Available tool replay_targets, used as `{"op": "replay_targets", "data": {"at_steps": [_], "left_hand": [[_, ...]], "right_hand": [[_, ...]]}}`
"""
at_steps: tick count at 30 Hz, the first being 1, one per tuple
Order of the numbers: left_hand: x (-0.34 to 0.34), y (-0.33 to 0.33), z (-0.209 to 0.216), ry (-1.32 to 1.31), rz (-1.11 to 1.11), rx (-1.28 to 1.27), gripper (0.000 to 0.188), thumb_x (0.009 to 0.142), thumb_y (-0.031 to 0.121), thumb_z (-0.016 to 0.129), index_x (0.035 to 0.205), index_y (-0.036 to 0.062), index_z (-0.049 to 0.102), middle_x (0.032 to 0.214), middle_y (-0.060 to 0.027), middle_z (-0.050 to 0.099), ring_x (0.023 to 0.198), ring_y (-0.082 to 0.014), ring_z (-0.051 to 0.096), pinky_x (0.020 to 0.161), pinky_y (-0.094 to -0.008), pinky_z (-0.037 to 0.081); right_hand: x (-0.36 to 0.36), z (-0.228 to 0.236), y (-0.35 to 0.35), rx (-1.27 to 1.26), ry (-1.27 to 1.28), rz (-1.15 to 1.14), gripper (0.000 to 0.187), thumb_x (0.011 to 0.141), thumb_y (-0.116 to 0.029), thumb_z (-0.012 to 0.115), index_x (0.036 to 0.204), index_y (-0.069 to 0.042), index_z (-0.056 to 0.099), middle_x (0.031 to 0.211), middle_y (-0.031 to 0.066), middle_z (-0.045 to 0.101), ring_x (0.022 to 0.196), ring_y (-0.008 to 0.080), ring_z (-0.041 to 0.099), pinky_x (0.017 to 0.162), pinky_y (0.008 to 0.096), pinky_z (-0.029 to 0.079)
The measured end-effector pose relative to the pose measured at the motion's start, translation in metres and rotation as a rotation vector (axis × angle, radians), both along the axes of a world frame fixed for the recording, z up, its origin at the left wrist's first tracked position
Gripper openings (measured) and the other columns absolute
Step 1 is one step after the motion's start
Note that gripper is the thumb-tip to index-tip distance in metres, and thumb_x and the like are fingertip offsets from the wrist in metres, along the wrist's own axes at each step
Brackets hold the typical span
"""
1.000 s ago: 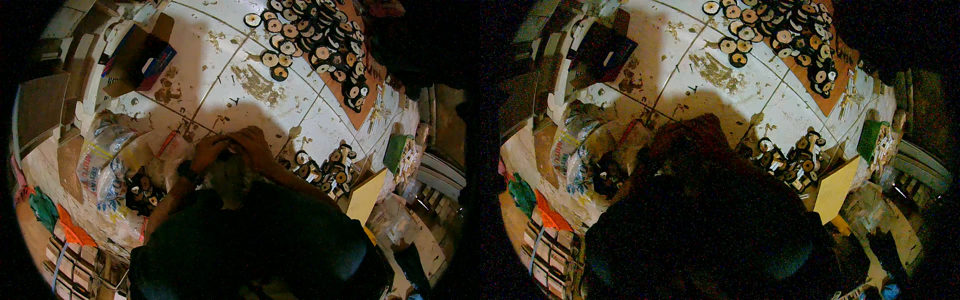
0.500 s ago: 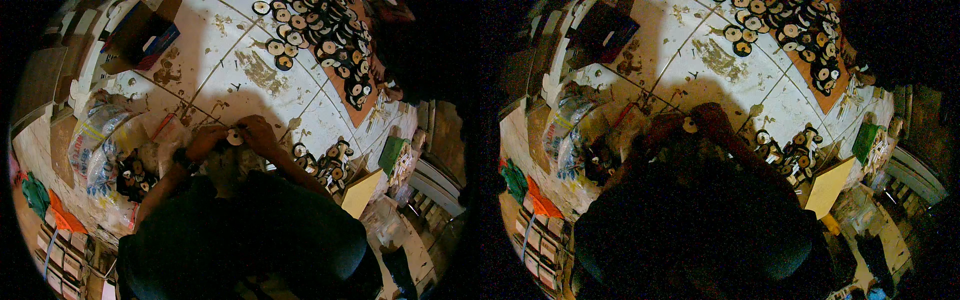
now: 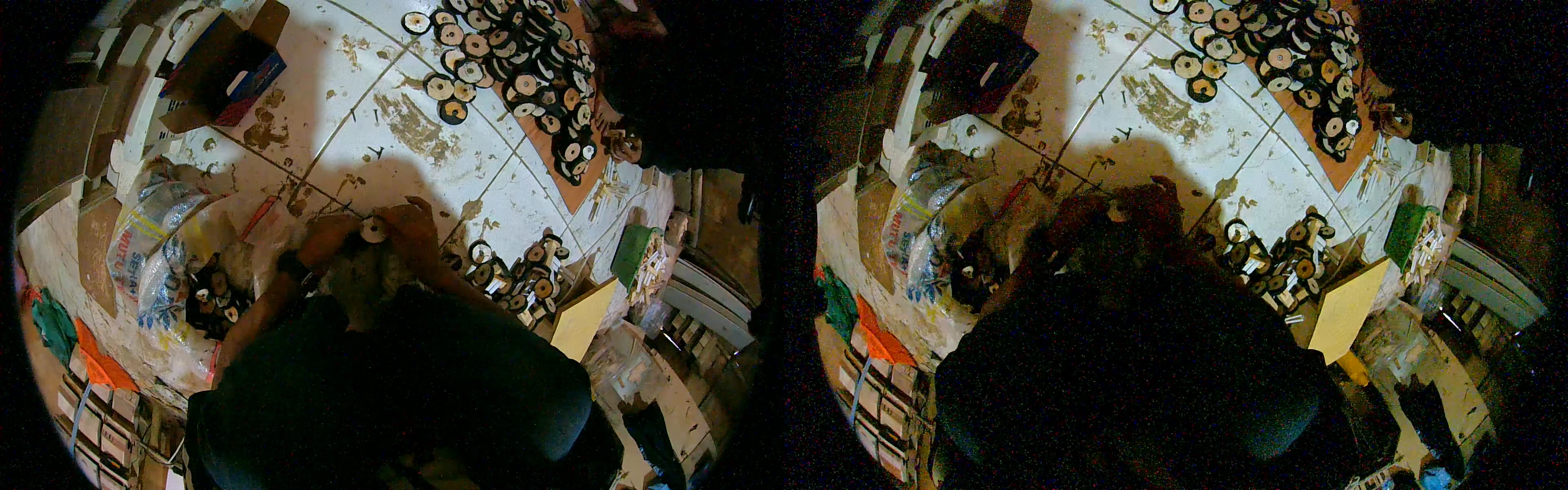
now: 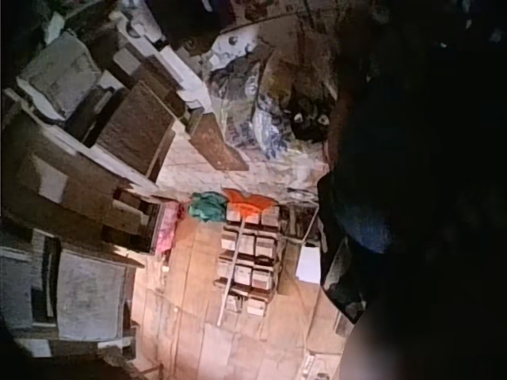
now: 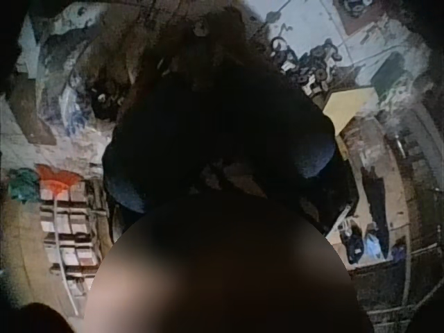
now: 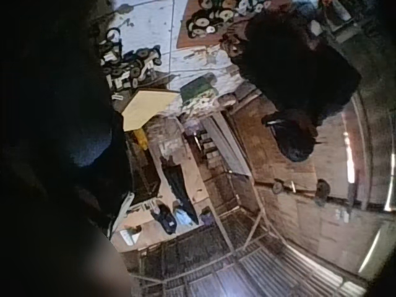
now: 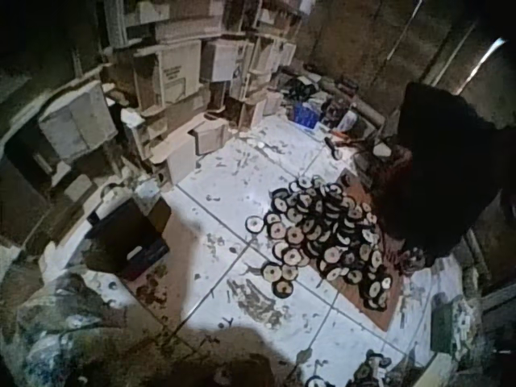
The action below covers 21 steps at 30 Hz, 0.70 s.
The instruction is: The person sits on the floor and repeatedly picks up small wooden discs and short dowels, inserts the dowels into the discs, and places the assembled units into a growing pile. The person handles items one at a time and continues the same insertion and placement cycle.
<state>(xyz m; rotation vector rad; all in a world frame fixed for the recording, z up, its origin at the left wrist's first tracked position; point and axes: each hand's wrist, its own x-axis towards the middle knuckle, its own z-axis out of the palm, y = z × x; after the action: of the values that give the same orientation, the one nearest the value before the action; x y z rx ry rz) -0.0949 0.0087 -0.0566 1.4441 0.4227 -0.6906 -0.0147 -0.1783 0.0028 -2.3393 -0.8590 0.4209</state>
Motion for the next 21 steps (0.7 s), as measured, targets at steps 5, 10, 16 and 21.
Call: {"op": "replay_targets", "data": {"at_steps": [5,10,16,21], "left_hand": [[-0.003,-0.001,0.011,-0.132,-0.089,0.205,0.024,0.089,0.018,0.052,0.095,0.0006,0.067,0.088,-0.012,0.065,0.081,-0.0205,0.063,0.073,-0.0333,0.05],[0.001,0.002,0.023,-0.123,0.018,0.201,0.025,0.087,0.021,0.057,0.094,-0.0009,0.067,0.087,-0.0104,0.066,0.079,-0.0167,0.061,0.072,-0.0327,0.05],[0.003,0.002,0.019,0.187,0.328,-0.049,0.032,0.085,0.025,0.065,0.102,-0.0018,0.067,0.089,-0.0086,0.068,0.077,-0.0144,0.062,0.071,-0.0296,0.05],[0.017,0.009,0.029,0.173,0.364,-0.156,0.037,0.088,0.026,0.063,0.113,-0.001,0.063,0.091,-0.0089,0.069,0.081,-0.0148,0.064,0.073,-0.0304,0.052]], "right_hand": [[-0.006,-0.015,-0.001,0.036,-0.114,0.069,0.023,0.078,-0.013,0.07,0.101,-0.015,0.069,0.094,0.0026,0.068,0.096,0.021,0.061,0.105,0.0497,0.03],[-0.001,-0.005,-0.004,0.065,-0.146,0.199,0.026,0.08,-0.013,0.068,0.106,-0.016,0.068,0.106,0.0059,0.065,0.104,0.0247,0.058,0.107,0.0539,0.026],[0.023,0.019,0.012,-0.141,0.081,0.384,0.032,0.081,-0.02,0.069,0.111,-0.011,0.065,0.115,0.0152,0.06,0.111,0.031,0.055,0.103,0.0495,0.035],[0.039,0.013,0.022,0.074,0.51,0.024,0.034,0.085,-0.02,0.068,0.116,-0.007,0.062,0.11,0.0174,0.063,0.104,0.0306,0.061,0.092,0.0397,0.047]]}}
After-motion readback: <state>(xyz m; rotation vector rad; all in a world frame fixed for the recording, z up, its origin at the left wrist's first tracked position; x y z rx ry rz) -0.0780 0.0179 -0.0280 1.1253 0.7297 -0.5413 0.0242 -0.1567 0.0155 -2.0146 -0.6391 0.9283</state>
